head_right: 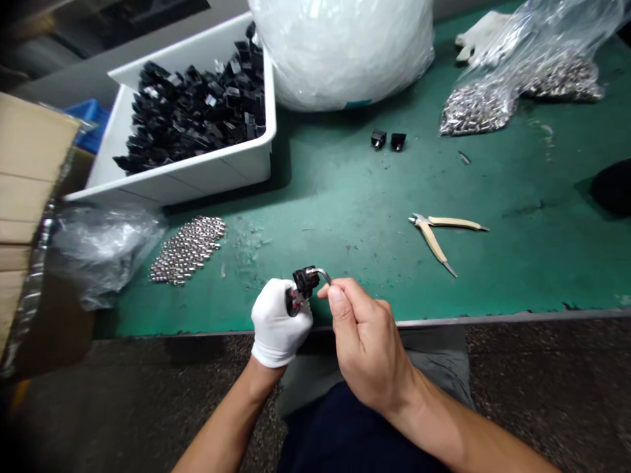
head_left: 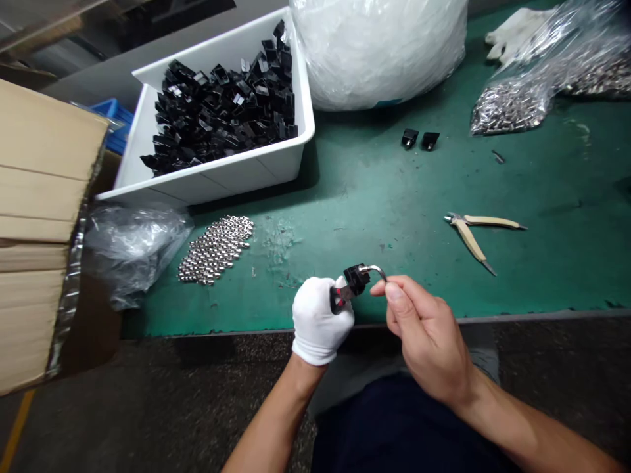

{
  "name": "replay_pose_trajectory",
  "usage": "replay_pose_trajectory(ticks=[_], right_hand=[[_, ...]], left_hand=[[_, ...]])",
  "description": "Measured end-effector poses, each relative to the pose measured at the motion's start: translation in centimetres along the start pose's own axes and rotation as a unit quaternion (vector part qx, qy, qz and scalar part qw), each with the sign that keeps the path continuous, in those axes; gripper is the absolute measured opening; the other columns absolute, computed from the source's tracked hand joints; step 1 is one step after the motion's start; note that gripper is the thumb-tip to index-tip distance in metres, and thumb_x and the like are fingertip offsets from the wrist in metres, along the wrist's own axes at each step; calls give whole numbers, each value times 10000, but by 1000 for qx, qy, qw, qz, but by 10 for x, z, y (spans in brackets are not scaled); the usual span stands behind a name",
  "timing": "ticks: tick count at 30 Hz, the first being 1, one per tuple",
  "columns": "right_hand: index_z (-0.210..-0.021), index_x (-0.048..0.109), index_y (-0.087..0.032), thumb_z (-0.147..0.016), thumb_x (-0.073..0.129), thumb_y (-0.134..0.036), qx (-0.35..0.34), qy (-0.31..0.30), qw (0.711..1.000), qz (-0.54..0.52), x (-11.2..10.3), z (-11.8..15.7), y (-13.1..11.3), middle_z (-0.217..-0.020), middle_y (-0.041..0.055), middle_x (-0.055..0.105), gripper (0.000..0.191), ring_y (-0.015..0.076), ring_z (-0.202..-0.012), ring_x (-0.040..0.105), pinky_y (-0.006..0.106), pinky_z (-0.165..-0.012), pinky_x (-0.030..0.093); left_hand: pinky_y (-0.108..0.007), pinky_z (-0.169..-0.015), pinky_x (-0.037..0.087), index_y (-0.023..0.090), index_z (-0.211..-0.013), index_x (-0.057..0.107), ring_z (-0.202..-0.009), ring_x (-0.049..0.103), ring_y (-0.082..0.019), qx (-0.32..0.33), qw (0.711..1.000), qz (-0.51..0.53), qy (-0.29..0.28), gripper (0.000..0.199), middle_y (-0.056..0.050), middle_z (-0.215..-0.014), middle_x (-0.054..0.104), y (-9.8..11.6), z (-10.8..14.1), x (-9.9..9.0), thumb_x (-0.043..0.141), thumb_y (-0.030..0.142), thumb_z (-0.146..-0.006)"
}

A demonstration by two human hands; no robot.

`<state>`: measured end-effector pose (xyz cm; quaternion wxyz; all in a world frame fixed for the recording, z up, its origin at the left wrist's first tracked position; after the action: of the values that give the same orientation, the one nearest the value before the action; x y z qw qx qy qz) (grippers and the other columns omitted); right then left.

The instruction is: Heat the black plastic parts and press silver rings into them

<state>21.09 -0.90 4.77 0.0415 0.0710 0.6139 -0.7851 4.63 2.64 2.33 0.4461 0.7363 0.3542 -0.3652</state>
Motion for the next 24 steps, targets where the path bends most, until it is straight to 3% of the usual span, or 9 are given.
replay_pose_trajectory(ticks=[8, 24], right_hand=[[-1031, 587, -262, -1053, 394, -377, 10, -50, 998, 42, -9, 0, -10, -616, -76, 431, 225, 87, -558, 415, 238, -619, 350], [-915, 567, -239, -1063, 355, -361, 7, -127, 981, 146, -19, -9, -28, -579, -91, 402, 285, 101, -539, 356, 295, -575, 262]], left_hand=[[-287, -598, 364, 215, -716, 471, -618, 445, -152, 44, 999, 7, -20, 151, -5, -668, 472, 2, -2, -1, 586, 124, -755], [-284, -581, 348, 216, -706, 478, -596, 426, -146, 84, 996, 11, -42, 147, 4, -652, 460, 5, -5, -2, 588, 126, -742]])
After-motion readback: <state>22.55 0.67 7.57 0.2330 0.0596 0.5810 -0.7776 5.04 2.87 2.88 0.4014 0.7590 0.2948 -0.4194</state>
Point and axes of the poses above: each hand's wrist, its own z-axis away from the middle knuckle, its own x-axis out of the palm, y = z × x, the point moved 8 cm from there along -z, towards the middle knuckle
